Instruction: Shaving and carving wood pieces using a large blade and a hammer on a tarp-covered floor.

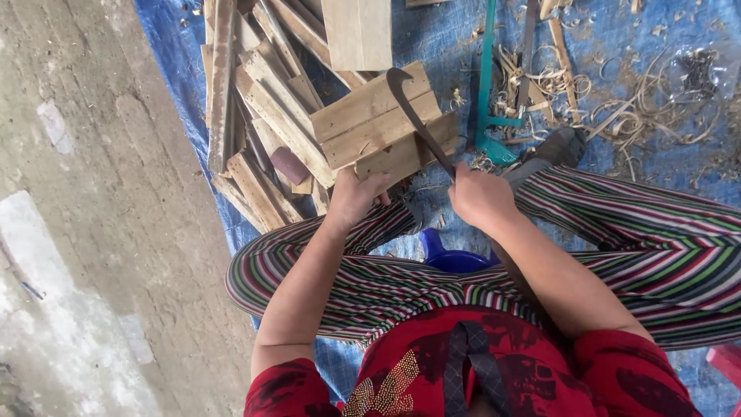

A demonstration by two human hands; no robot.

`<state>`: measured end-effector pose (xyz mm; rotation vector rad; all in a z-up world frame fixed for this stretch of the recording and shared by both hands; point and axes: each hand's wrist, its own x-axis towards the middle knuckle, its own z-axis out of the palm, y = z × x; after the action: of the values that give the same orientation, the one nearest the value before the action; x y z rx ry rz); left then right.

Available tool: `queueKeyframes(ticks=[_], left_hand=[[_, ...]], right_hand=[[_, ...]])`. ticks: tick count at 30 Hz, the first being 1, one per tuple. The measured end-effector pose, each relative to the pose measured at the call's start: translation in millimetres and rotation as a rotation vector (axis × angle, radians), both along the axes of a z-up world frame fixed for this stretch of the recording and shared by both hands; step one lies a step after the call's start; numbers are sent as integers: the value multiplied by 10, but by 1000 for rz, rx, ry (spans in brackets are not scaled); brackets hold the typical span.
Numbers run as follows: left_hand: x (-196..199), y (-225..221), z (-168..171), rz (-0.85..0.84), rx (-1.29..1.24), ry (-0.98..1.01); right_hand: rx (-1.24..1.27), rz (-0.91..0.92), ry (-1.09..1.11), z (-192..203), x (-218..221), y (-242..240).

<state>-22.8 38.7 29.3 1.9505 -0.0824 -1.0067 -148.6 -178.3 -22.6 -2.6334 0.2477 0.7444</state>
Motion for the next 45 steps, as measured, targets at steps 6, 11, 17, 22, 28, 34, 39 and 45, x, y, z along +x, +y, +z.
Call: queueKeyframes(ticks=[6,11,17,22,28,34,39,45], left_hand=[[100,45,146,5,10,-18],[21,-93,70,18,48,-29],[100,-17,236,58,74,-18],[102,-16,305,51,-47,24],[193,64,141,95,-49,0],[299,22,163,-333,35,-730],[431,-57,-290,-614,216,-864],[713,11,-906,-734,406,-787]], right_hand=[[70,-28,73,367,42,154],[76,-147,21,-73,50,-96],[32,-38,-14,386,55,117],[23,-270,67,-815,12,-657],[120,-280,71,-101,42,-186],[166,5,-76,304,-98,268],[145,88,-57,21,-107,267],[244,24,113,-129,-92,296]])
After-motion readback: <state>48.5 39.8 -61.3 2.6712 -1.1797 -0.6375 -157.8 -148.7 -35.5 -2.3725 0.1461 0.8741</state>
